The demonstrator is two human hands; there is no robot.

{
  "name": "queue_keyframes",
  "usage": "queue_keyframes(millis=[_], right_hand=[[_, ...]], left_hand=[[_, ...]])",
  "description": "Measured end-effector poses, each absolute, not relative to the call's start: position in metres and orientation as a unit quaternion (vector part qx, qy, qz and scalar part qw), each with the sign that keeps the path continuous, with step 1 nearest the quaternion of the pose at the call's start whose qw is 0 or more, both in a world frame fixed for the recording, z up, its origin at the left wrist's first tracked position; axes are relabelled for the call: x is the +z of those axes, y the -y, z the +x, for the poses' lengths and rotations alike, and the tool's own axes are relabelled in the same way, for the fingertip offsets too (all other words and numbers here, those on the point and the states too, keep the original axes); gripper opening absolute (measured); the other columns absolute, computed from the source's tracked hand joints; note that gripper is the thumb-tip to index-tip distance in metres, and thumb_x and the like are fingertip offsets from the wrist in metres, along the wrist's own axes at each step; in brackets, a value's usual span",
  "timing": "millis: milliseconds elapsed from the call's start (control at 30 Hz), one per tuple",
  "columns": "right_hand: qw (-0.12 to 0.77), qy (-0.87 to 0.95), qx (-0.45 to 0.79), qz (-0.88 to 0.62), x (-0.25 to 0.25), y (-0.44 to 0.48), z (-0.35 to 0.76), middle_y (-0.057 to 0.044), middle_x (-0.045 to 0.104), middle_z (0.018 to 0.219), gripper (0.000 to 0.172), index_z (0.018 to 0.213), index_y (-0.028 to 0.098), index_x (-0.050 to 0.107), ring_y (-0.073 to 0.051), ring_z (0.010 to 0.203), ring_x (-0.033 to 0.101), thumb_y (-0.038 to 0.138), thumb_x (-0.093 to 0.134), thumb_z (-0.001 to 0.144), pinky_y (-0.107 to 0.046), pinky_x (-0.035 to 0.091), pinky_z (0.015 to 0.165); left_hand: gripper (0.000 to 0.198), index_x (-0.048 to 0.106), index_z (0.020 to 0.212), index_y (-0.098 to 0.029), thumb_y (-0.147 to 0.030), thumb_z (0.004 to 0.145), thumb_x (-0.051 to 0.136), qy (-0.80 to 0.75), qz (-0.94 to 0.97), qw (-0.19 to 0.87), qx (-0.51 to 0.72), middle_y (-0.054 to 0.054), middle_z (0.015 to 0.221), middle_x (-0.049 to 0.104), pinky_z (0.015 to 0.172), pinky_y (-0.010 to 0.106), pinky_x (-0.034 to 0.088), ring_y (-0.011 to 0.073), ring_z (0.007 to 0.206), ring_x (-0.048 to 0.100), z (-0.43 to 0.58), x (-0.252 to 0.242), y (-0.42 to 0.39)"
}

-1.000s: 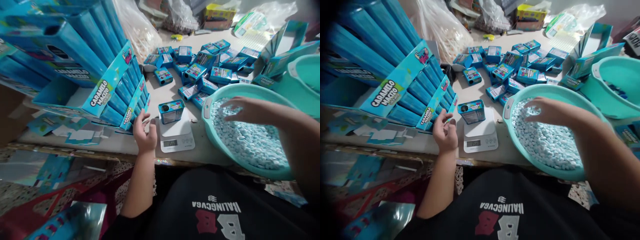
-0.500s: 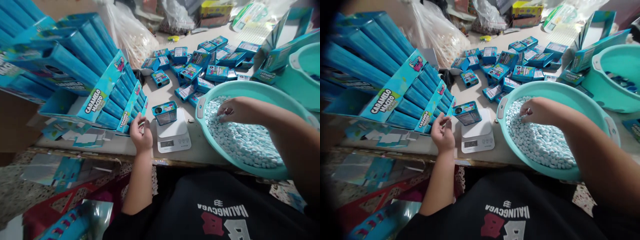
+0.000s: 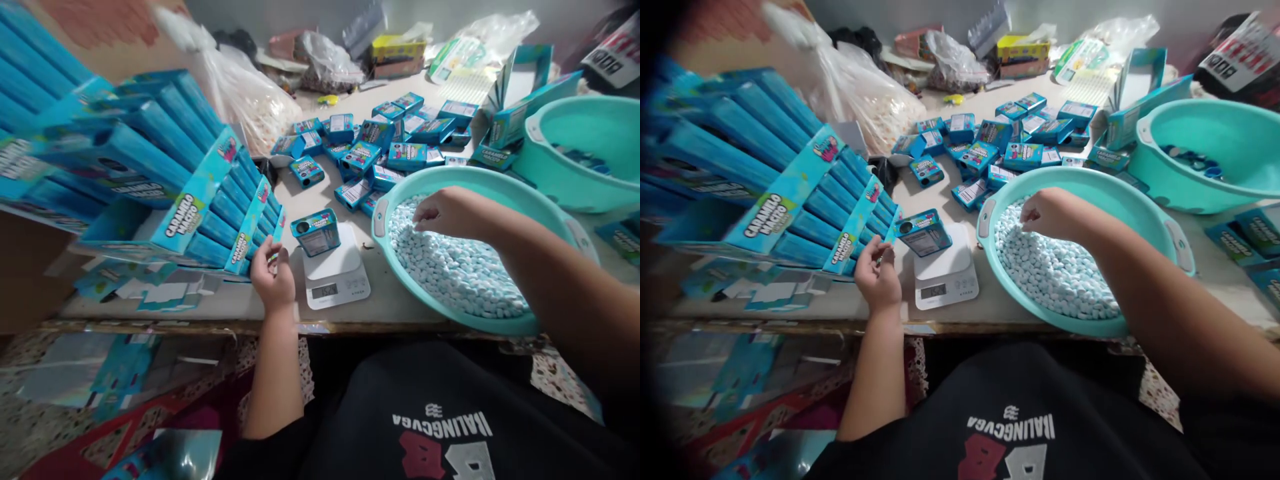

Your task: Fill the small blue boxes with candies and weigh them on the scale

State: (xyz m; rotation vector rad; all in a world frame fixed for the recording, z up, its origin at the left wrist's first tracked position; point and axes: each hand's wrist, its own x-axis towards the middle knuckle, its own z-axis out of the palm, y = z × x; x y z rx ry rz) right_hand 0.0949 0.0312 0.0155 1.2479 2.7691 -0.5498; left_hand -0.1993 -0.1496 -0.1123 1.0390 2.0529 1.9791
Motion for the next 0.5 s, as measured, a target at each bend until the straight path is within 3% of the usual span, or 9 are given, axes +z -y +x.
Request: queue_keyframes(millis=[200, 333, 500], right_hand=[[-0.064, -0.908, -0.121, 0.396, 0.036, -0.028, 0.083, -0.008, 0.073, 0.081, 0.022, 0.087, 0.015, 0.077, -0.017, 0.071, 0.060, 0.029, 0.059, 0.086, -0.031, 0.041, 0.067], [-0.127, -0.921, -0.162, 0.331, 0.063, -0.018, 0.032, -0.004, 0.072, 0.083, 0.020, 0.088, 0.018, 0.078, -0.014, 0.069, 0.059, 0.032, 0.064, 0.085, -0.028, 0.041, 0.065], [-0.040, -0.983, -0.106, 0.145, 0.079, 0.006, -0.053, -0.007, 0.073, 0.090, 0.020, 0.089, 0.016, 0.078, -0.018, 0.085, 0.063, 0.016, 0.058, 0.086, -0.028, 0.042, 0.076]], left_hand=[[0.053, 0.064, 0.125, -0.012, -0.047, 0.085, 0.068, -0.673, 0.324, 0.080, 0.661, 0.014, 0.105, 0.070, 0.080, 0.030, 0.054, 0.0205, 0.095, 0.068, -0.201, -0.111, 0.151], [0.049, 0.065, 0.124, -0.013, -0.045, 0.087, 0.064, -0.687, 0.322, 0.076, 0.647, 0.013, 0.105, 0.070, 0.075, 0.028, 0.053, 0.0199, 0.093, 0.067, -0.200, -0.108, 0.154], [0.050, 0.065, 0.124, -0.012, -0.045, 0.087, 0.062, -0.698, 0.328, 0.092, 0.630, 0.013, 0.104, 0.071, 0.074, 0.029, 0.053, 0.0204, 0.091, 0.067, -0.200, -0.105, 0.155]])
